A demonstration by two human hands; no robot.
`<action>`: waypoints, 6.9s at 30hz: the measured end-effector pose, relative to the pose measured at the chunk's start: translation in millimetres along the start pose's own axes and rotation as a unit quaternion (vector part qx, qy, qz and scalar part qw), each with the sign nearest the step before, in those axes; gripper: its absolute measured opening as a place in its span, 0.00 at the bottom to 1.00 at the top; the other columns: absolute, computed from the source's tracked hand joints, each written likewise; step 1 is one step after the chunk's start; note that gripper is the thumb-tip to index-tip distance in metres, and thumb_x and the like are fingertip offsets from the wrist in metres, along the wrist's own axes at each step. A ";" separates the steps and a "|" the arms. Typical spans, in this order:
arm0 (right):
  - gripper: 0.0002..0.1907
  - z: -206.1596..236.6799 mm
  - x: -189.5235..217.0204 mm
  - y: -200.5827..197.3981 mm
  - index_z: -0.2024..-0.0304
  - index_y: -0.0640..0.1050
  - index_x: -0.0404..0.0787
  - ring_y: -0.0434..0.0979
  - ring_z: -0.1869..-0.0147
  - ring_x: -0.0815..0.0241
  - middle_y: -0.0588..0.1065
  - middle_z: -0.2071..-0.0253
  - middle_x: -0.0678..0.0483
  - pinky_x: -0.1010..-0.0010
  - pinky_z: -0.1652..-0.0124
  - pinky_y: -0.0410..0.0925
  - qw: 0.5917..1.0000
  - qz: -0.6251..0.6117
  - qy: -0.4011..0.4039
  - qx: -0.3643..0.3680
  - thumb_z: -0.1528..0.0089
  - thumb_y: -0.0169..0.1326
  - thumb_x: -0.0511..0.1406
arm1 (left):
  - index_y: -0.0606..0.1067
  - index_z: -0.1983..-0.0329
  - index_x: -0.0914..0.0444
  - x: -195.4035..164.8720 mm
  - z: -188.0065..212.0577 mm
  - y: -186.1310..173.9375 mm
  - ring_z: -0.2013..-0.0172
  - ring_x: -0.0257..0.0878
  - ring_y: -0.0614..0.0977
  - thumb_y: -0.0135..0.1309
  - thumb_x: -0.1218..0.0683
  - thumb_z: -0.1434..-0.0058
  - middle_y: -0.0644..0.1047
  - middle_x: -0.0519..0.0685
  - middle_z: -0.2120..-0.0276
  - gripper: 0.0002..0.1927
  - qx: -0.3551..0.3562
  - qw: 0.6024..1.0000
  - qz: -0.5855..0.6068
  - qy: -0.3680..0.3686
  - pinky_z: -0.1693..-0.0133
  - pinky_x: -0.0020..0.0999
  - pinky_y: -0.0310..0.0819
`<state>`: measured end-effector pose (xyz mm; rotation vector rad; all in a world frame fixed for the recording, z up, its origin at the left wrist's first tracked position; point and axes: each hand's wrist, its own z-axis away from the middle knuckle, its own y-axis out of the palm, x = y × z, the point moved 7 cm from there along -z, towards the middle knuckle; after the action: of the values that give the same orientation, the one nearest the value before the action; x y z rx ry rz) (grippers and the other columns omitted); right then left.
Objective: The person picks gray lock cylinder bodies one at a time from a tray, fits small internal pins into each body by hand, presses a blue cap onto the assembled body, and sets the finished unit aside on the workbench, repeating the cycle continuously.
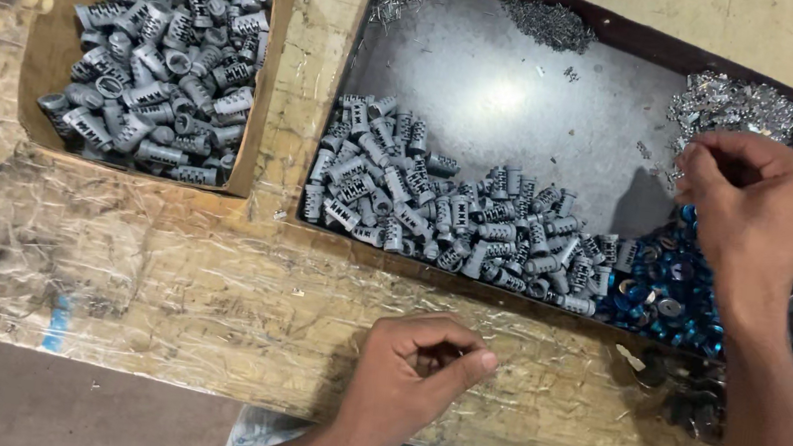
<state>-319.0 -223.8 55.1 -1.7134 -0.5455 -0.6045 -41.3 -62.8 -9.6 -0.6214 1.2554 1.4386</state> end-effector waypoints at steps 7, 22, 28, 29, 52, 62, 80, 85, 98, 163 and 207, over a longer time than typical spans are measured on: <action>0.07 55.5 105.0 -0.7 0.56 0.82 0.32 0.80 0.66 0.65 0.80 0.66 0.48 0.77 0.66 0.72 0.996 0.086 -0.020 0.029 0.35 0.56 0.27 | 0.83 0.57 0.68 -7.2 -0.3 -5.9 0.72 0.26 0.75 0.64 0.60 0.37 0.80 0.45 0.68 0.07 -0.027 0.998 0.040 0.039 0.70 0.22 0.69; 0.06 97.0 154.6 55.6 0.60 0.84 0.36 0.81 0.75 0.70 0.82 0.74 0.51 0.77 0.70 0.75 0.973 -0.113 -0.080 0.187 0.39 0.61 0.28 | 0.81 0.64 0.69 -9.1 3.6 -37.8 0.76 0.28 0.74 0.59 0.57 0.32 0.81 0.48 0.70 0.09 -0.110 0.968 0.222 0.050 0.75 0.24 0.67; 0.12 -14.9 133.1 96.1 0.44 0.83 0.37 0.79 0.66 0.56 0.80 0.60 0.44 0.67 0.65 0.69 0.977 0.102 -0.141 0.126 0.30 0.57 0.30 | 0.81 0.65 0.68 -0.9 1.1 -35.2 0.79 0.25 0.71 0.60 0.61 0.33 0.79 0.44 0.75 0.06 -0.068 0.994 0.086 0.023 0.77 0.23 0.64; 0.12 -22.8 130.3 103.5 0.44 0.83 0.37 0.79 0.65 0.54 0.79 0.58 0.42 0.66 0.64 0.69 0.973 0.126 -0.158 0.113 0.30 0.58 0.29 | 0.81 0.65 0.68 1.1 0.2 -33.5 0.79 0.24 0.71 0.59 0.61 0.32 0.79 0.43 0.75 0.06 -0.051 0.996 0.073 0.012 0.77 0.23 0.64; 0.07 174.3 79.9 45.3 0.56 0.78 0.20 0.74 0.69 0.61 0.76 0.58 0.38 0.74 0.75 0.65 0.876 -0.416 0.173 0.174 0.34 0.52 0.23 | 0.75 0.57 0.70 5.2 16.4 -3.8 0.78 0.26 0.71 0.55 0.60 0.29 0.74 0.43 0.74 0.06 0.086 0.947 0.276 -0.143 0.76 0.23 0.63; 0.08 224.1 74.4 54.9 0.55 0.77 0.21 0.67 0.70 0.66 0.74 0.63 0.45 0.75 0.73 0.59 0.829 -0.480 0.266 0.111 0.34 0.51 0.24 | 0.79 0.60 0.67 -29.0 30.1 -4.7 0.70 0.24 0.75 0.60 0.59 0.30 0.78 0.42 0.71 0.05 0.020 0.997 0.029 0.065 0.69 0.22 0.70; 0.08 209.6 79.1 56.1 0.57 0.79 0.24 0.71 0.68 0.69 0.77 0.64 0.50 0.79 0.72 0.62 0.871 -0.383 0.278 0.128 0.38 0.55 0.23 | 0.78 0.62 0.66 -62.6 30.7 -18.0 0.70 0.37 0.84 0.59 0.59 0.31 0.81 0.50 0.70 0.05 -0.028 0.986 -0.108 0.120 0.68 0.31 0.77; 0.05 211.0 39.5 62.9 0.58 0.83 0.28 0.68 0.74 0.70 0.74 0.75 0.54 0.80 0.75 0.57 0.929 -0.227 0.267 0.119 0.36 0.61 0.25 | 0.76 0.58 0.66 -63.7 21.0 -28.9 0.67 0.49 0.84 0.55 0.59 0.30 0.79 0.56 0.66 0.04 0.023 0.976 -0.170 0.131 0.63 0.40 0.78; 0.13 24.8 146.1 77.8 0.56 0.87 0.44 0.85 0.68 0.60 0.83 0.63 0.50 0.70 0.74 0.74 0.942 0.237 0.018 0.237 0.36 0.55 0.40 | 0.71 0.53 0.66 -28.4 7.6 -46.8 0.62 0.39 0.80 0.48 0.55 0.22 0.76 0.54 0.63 0.08 0.022 0.995 -0.059 0.073 0.59 0.36 0.74; 0.16 195.3 142.4 38.0 0.55 0.79 0.35 0.83 0.59 0.49 0.79 0.63 0.42 0.63 0.59 0.75 0.969 0.052 -0.216 0.109 0.46 0.61 0.22 | 0.82 0.58 0.67 -48.2 19.5 -10.1 0.78 0.25 0.70 0.56 0.60 0.33 0.76 0.43 0.74 0.07 0.047 0.989 -0.117 0.073 0.77 0.24 0.60; 0.14 167.5 115.5 37.6 0.59 0.82 0.34 0.85 0.54 0.59 0.81 0.57 0.43 0.77 0.63 0.77 0.988 -0.053 0.038 0.141 0.49 0.67 0.28 | 0.80 0.61 0.71 -32.3 -0.2 -16.9 0.81 0.22 0.67 0.57 0.59 0.32 0.74 0.41 0.78 0.08 0.043 0.977 0.142 -0.154 0.81 0.22 0.55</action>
<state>-189.3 -63.4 71.6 -1.3958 -0.6387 -0.6337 -16.4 -77.3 12.8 -0.1511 1.1830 1.6325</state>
